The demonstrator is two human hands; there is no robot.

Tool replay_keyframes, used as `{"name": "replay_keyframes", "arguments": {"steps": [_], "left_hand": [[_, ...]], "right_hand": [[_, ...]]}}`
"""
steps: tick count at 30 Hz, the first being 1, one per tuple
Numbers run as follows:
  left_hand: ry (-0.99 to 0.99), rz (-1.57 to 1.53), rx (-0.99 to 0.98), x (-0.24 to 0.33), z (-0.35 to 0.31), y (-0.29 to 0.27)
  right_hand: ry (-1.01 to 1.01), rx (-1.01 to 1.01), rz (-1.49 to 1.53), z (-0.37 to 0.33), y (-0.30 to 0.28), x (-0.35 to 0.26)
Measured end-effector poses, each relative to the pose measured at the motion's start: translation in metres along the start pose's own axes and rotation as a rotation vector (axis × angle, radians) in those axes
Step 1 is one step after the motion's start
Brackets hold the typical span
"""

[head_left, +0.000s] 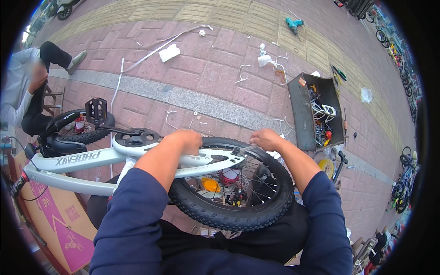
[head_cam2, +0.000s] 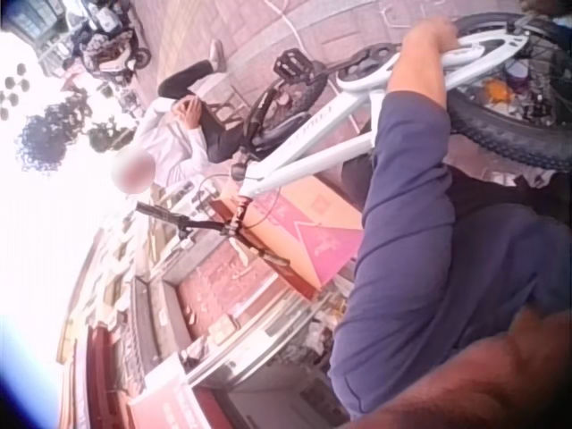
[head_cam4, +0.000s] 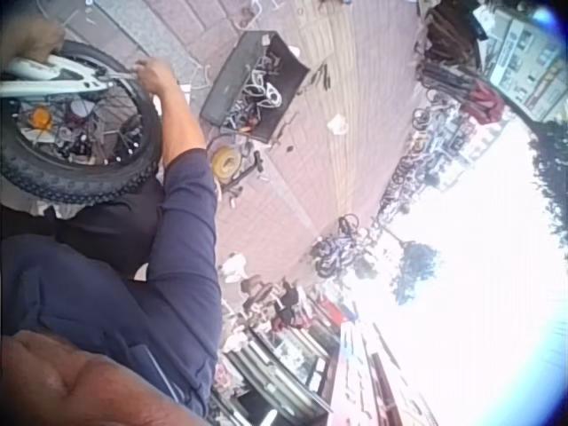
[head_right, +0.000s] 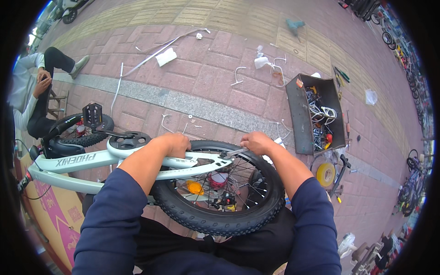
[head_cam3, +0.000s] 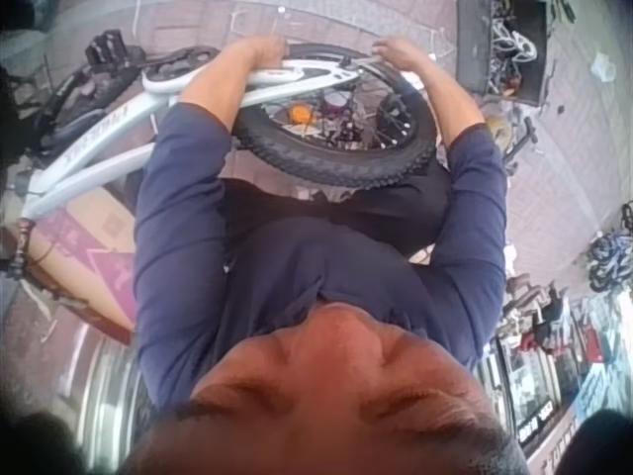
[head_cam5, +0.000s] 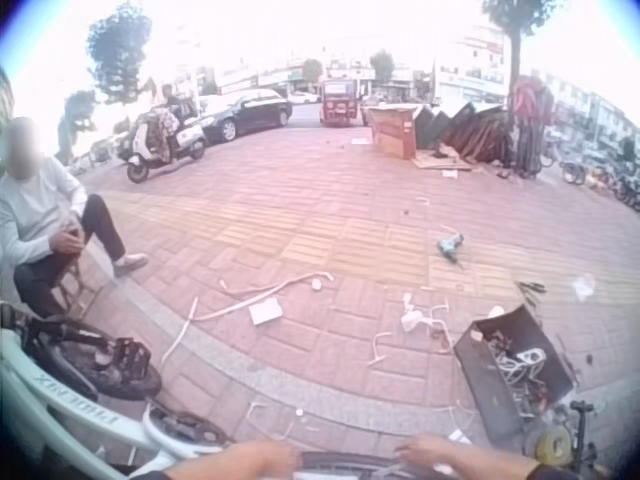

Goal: The person assembles a bicycle by attaching the rear wheel and securing it with a wrench, then installs the rear mudguard using a screwdriver. The bicycle is positioned upside down on the ground during the process.

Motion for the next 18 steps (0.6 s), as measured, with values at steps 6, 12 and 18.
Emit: {"name": "replay_keyframes", "arguments": {"steps": [6,12,18], "left_hand": [[-0.004,-0.010,0.001,-0.003,0.002,0.003],[0.004,0.001,-0.002,-0.001,0.005,0.000],[-0.005,-0.012,-0.008,-0.002,0.003,0.003]], "right_hand": [[0.013,-0.122,-0.095,0.016,-0.006,-0.010],[-0.020,-0.200,-0.146,0.012,0.012,0.005],[0.074,-0.161,-0.131,-0.022,0.006,-0.003]]}}
Point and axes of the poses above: each hand's wrist, its own z-axis towards the middle knuckle, its own y-axis out of the palm, x = y × z, the point moved 7 cm from there along z, towards the middle knuckle, and after that the axes turned 8 degrees about -x, right-handed, at the moved point
